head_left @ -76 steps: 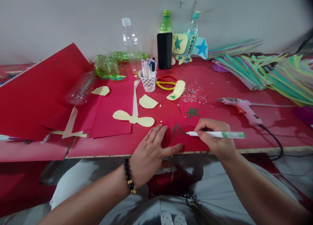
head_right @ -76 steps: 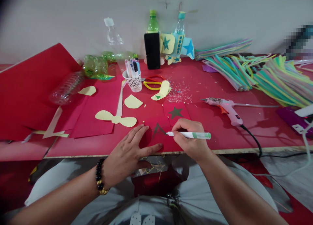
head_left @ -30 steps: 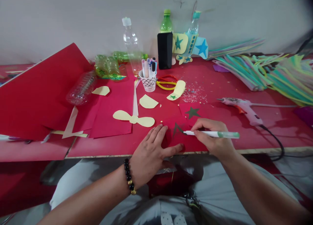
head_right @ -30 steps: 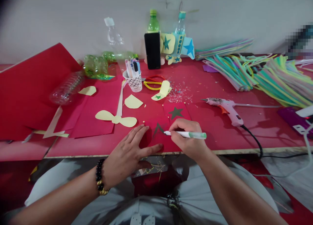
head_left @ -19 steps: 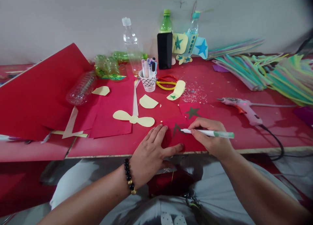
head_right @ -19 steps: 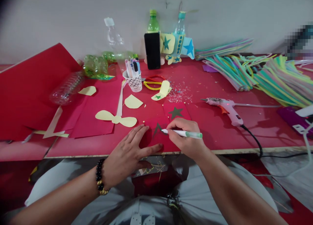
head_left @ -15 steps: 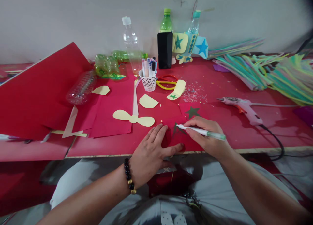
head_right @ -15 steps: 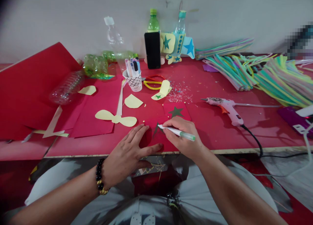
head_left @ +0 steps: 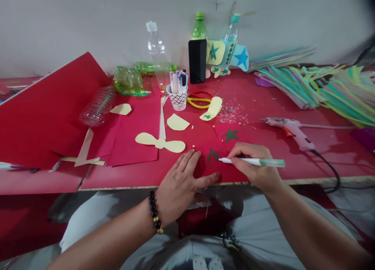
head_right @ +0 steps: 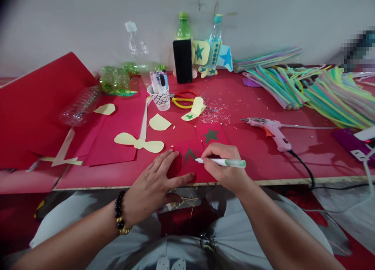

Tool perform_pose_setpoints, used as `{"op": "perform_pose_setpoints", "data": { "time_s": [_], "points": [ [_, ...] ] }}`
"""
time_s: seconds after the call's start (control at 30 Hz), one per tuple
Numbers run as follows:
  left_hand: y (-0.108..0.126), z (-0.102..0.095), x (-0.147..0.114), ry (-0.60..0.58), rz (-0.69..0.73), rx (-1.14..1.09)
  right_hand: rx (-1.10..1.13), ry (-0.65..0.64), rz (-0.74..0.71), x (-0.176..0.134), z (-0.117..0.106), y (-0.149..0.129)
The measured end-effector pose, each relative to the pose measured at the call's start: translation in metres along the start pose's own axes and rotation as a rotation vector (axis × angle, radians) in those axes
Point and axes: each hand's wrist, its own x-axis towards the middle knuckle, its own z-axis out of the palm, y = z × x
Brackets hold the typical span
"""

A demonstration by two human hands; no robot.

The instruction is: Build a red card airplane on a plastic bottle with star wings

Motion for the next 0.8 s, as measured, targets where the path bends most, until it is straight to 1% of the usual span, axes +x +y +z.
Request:
{"op": "perform_pose_setpoints", "data": {
  "time_s": [0.07,0.23,0.43,0.63,0.8],
  "points": [
    [0.0001,0.0000,0.0003,0.004,0.003,-0.003,0.013,0.011,-0.005,-0.0001,-0.0006,-0.0010],
    [0.0004,-0.0013,0.0006,0.004,0.003,0.000,0.035,-0.037,-0.046,0.0004,-0.0002,-0.0009],
    [0.0003,-0.0006,0.0000,0.006,0.004,-0.005,0.016,0.030,-0.003,-0.0033,-0.0043,0.0041],
    [0.0004,-0.0005,0.0009,0.004,-0.002,0.006,0.025,-0.018,-0.035,-0.0017,-0.0030,0.0009],
    [0.0001,0.0000,0.0010,0.000,0.002,0.011,0.008,0.018,-0.006,-0.0015,-0.0035,0.0019]
  ]
}}
